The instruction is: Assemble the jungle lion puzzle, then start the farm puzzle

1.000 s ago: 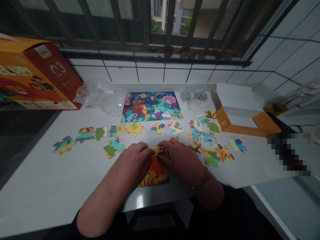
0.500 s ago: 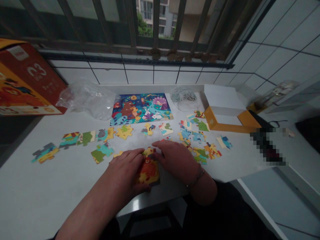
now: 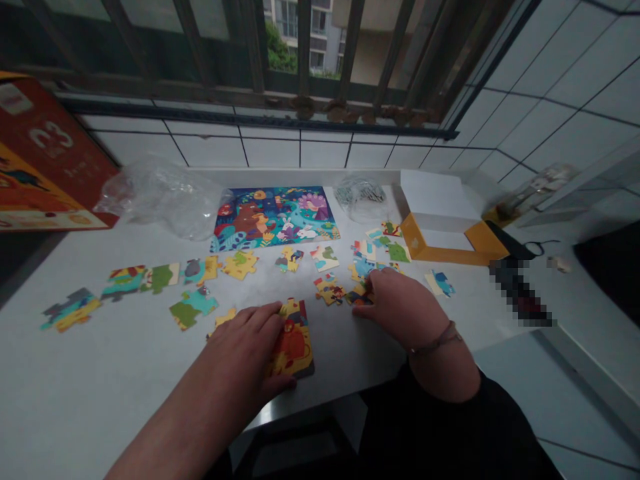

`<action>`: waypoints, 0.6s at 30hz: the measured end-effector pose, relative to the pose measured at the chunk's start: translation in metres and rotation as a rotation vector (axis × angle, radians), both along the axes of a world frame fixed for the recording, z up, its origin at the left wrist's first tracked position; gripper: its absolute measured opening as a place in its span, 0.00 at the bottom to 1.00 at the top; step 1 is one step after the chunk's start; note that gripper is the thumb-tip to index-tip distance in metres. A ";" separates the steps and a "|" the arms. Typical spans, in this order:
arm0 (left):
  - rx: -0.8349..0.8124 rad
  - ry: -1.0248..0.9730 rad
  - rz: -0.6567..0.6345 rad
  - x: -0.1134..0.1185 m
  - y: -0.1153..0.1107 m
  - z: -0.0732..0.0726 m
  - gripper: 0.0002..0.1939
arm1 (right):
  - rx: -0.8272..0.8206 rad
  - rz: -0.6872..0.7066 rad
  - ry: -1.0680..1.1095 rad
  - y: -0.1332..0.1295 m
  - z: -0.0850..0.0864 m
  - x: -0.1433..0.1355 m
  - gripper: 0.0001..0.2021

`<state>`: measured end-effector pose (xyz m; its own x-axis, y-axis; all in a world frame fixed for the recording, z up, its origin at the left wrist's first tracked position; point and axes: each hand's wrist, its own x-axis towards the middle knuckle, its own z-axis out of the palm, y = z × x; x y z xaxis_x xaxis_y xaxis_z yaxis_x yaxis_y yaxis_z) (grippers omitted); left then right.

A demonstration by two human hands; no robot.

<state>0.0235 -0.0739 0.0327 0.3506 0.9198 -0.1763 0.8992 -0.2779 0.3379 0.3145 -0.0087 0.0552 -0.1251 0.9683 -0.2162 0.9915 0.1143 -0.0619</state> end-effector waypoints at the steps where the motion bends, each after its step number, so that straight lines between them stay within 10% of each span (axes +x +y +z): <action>1: 0.002 0.003 0.001 -0.001 -0.001 -0.001 0.34 | 0.000 0.005 -0.002 0.000 -0.001 -0.002 0.18; 9: 0.052 -0.023 -0.016 -0.003 -0.005 -0.009 0.36 | -0.035 0.009 0.078 -0.001 0.002 0.006 0.16; 18: 0.036 0.016 -0.046 0.003 -0.009 -0.015 0.39 | 0.173 0.323 0.513 -0.002 -0.001 -0.033 0.18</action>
<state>0.0267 -0.0830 0.0176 0.3899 0.9087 -0.1491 0.8905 -0.3309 0.3122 0.2814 -0.0105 0.0547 -0.4634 0.8798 0.1057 0.7541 0.4541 -0.4744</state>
